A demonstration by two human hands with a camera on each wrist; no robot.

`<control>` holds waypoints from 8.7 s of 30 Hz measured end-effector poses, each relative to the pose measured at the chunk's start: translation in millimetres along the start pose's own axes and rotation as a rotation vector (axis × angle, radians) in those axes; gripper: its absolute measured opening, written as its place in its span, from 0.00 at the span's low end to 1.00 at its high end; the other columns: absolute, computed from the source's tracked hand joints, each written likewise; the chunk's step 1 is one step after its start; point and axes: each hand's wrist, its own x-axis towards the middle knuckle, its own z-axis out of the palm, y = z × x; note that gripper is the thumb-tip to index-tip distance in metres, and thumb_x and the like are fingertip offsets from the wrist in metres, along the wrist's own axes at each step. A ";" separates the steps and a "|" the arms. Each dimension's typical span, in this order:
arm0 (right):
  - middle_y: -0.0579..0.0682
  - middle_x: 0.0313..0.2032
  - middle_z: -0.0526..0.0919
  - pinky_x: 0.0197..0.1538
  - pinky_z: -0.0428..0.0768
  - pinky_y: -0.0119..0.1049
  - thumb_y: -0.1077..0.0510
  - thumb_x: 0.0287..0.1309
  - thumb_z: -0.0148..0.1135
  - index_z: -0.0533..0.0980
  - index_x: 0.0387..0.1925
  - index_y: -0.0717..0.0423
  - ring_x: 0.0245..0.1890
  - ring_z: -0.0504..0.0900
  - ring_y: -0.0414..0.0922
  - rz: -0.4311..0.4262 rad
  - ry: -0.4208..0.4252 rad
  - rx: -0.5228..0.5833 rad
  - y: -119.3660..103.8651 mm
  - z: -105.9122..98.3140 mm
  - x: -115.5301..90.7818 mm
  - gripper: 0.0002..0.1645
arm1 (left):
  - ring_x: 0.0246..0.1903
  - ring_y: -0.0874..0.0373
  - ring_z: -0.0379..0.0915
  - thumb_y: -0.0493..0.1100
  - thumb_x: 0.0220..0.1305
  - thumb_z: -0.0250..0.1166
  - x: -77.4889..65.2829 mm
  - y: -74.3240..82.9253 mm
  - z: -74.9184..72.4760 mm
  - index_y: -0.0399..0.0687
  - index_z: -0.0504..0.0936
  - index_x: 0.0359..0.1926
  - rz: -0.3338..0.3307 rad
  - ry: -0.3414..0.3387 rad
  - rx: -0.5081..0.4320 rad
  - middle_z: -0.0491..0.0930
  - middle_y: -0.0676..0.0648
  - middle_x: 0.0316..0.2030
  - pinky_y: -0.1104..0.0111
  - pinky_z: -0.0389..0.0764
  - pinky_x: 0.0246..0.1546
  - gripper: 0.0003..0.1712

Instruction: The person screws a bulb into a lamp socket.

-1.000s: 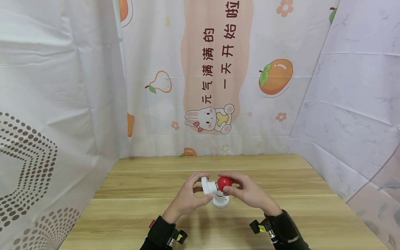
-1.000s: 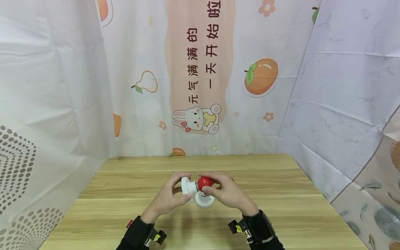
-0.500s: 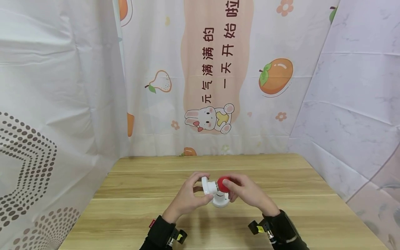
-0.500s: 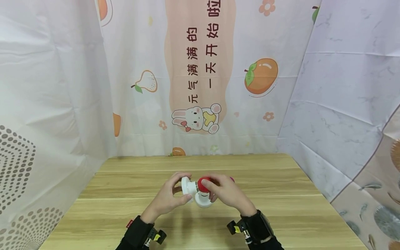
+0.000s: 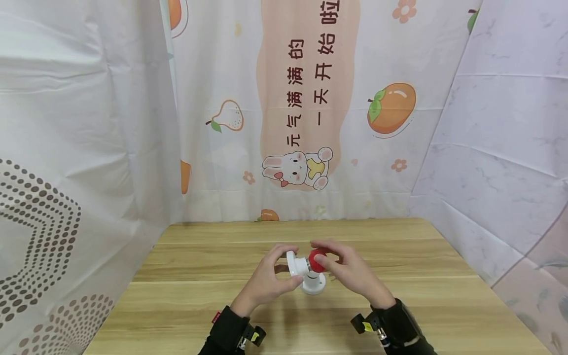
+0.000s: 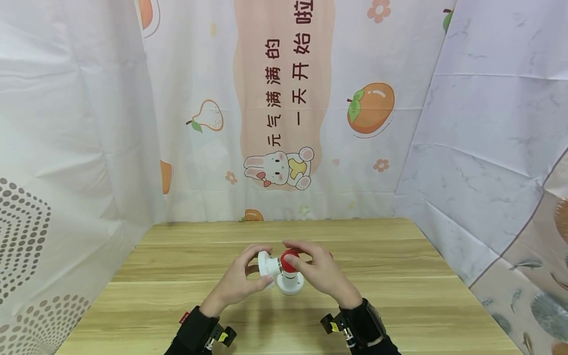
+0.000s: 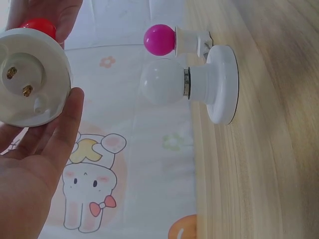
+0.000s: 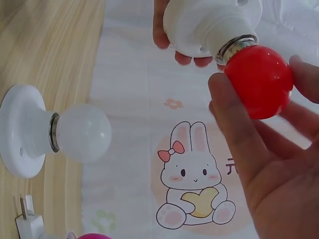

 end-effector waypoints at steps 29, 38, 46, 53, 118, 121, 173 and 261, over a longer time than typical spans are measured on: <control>0.57 0.64 0.75 0.55 0.82 0.39 0.65 0.64 0.67 0.75 0.65 0.53 0.58 0.77 0.57 -0.110 -0.162 0.035 3.9 -11.9 -1.9 0.28 | 0.54 0.50 0.73 0.44 0.61 0.72 0.3 1.6 -1.6 0.47 0.72 0.67 -0.009 0.010 0.008 0.72 0.46 0.58 0.63 0.81 0.53 0.34; 0.56 0.63 0.76 0.54 0.82 0.38 0.56 0.67 0.66 0.74 0.66 0.52 0.57 0.78 0.55 -0.058 -0.145 0.022 2.8 -11.3 -3.0 0.27 | 0.54 0.51 0.74 0.44 0.61 0.72 -0.1 2.9 -1.1 0.47 0.73 0.67 -0.013 0.009 0.001 0.72 0.46 0.57 0.63 0.81 0.54 0.34; 0.57 0.60 0.78 0.50 0.83 0.38 0.53 0.70 0.64 0.75 0.66 0.52 0.53 0.80 0.54 0.022 -0.123 0.007 2.3 -9.2 -2.7 0.26 | 0.52 0.52 0.74 0.42 0.60 0.72 -0.4 1.0 -0.8 0.46 0.73 0.66 0.006 0.006 -0.001 0.72 0.43 0.57 0.62 0.81 0.53 0.34; 0.63 0.55 0.79 0.44 0.86 0.43 0.56 0.74 0.58 0.72 0.67 0.62 0.48 0.81 0.67 0.071 -0.150 0.136 3.5 -6.3 -0.4 0.25 | 0.54 0.51 0.73 0.42 0.60 0.73 -0.1 0.4 0.0 0.46 0.73 0.66 0.017 0.007 -0.003 0.72 0.45 0.57 0.61 0.82 0.53 0.34; 0.60 0.61 0.77 0.52 0.83 0.38 0.64 0.63 0.68 0.78 0.61 0.53 0.55 0.79 0.53 -0.047 -0.152 0.063 6.8 -10.1 -2.4 0.25 | 0.53 0.51 0.73 0.42 0.60 0.72 0.3 -0.6 -0.8 0.47 0.73 0.66 0.008 0.005 -0.001 0.72 0.46 0.57 0.62 0.81 0.53 0.33; 0.59 0.60 0.78 0.52 0.82 0.38 0.62 0.64 0.68 0.78 0.61 0.53 0.54 0.79 0.52 -0.048 -0.149 0.053 6.1 -10.3 -2.4 0.24 | 0.53 0.52 0.73 0.42 0.60 0.72 0.5 -0.9 -0.5 0.47 0.73 0.66 0.014 0.006 0.006 0.72 0.45 0.57 0.62 0.81 0.53 0.33; 0.62 0.55 0.81 0.46 0.86 0.42 0.55 0.71 0.62 0.72 0.66 0.64 0.50 0.83 0.54 0.162 -0.127 0.182 8.7 -4.4 0.9 0.27 | 0.55 0.49 0.73 0.43 0.61 0.74 0.1 -2.5 0.1 0.50 0.75 0.66 0.002 0.035 0.036 0.73 0.48 0.59 0.59 0.81 0.53 0.32; 0.49 0.42 0.86 0.51 0.83 0.44 0.65 0.46 0.78 0.84 0.39 0.57 0.45 0.84 0.46 0.005 -0.120 -0.292 38.9 94.4 25.2 0.16 | 0.50 0.51 0.75 0.45 0.45 0.84 -10.7 -40.1 -44.1 0.46 0.85 0.52 -0.259 -0.158 0.384 0.81 0.51 0.48 0.49 0.75 0.54 0.31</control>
